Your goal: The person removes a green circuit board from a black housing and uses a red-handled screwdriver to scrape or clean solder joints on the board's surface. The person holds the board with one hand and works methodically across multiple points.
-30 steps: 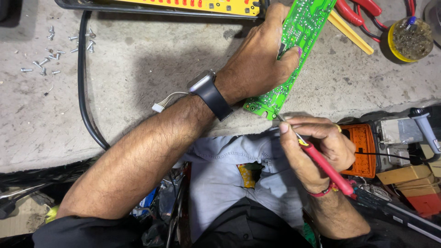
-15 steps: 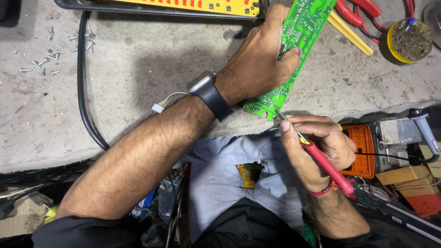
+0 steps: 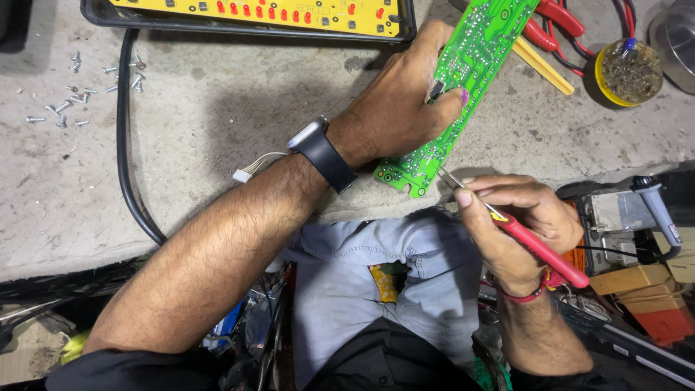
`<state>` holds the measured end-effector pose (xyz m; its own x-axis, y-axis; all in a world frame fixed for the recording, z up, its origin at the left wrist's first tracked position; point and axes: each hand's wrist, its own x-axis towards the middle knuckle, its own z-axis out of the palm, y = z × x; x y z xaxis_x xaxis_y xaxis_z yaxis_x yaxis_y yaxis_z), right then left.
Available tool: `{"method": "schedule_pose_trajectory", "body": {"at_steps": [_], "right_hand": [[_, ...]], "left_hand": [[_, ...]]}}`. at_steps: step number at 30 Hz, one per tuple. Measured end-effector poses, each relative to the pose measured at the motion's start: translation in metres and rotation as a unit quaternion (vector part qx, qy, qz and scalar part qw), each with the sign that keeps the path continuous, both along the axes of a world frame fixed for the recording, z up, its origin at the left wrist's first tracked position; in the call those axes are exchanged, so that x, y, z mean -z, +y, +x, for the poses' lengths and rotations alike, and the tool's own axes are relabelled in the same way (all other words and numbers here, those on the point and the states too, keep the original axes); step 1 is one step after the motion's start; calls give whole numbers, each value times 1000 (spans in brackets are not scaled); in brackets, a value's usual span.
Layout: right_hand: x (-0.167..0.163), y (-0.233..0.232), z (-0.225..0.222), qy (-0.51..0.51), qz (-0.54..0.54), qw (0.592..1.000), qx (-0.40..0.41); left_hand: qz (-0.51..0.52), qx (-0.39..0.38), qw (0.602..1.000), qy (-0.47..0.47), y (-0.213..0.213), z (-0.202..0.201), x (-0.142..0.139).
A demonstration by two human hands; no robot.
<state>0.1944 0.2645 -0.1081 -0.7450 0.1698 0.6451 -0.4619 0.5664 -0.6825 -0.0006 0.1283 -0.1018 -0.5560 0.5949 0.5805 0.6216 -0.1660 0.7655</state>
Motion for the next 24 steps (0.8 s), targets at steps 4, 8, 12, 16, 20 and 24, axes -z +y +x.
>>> {"method": "schedule_pose_trajectory", "body": {"at_steps": [4,8,12,16,20,24], "right_hand": [[2,2,-6,12,36,999,-7],[2,-5,-9,16,20,1000,2],[-1,-8,-10,21,41,999,3],[-1,-12,-10,29,38,999,20],[1,-14,-8,24,47,999,10],[4,-15,-8,29,39,998,33]], "left_hand": [[-1,-8,1000,7,1,0,0],[-10,-13,1000,-2,1,2,-1],[-4,-17,1000,8,0,2,0],[12,-30,999,13,1,2,2],[1,-45,999,14,0,3,2],[12,-45,998,33,0,3,0]]}}
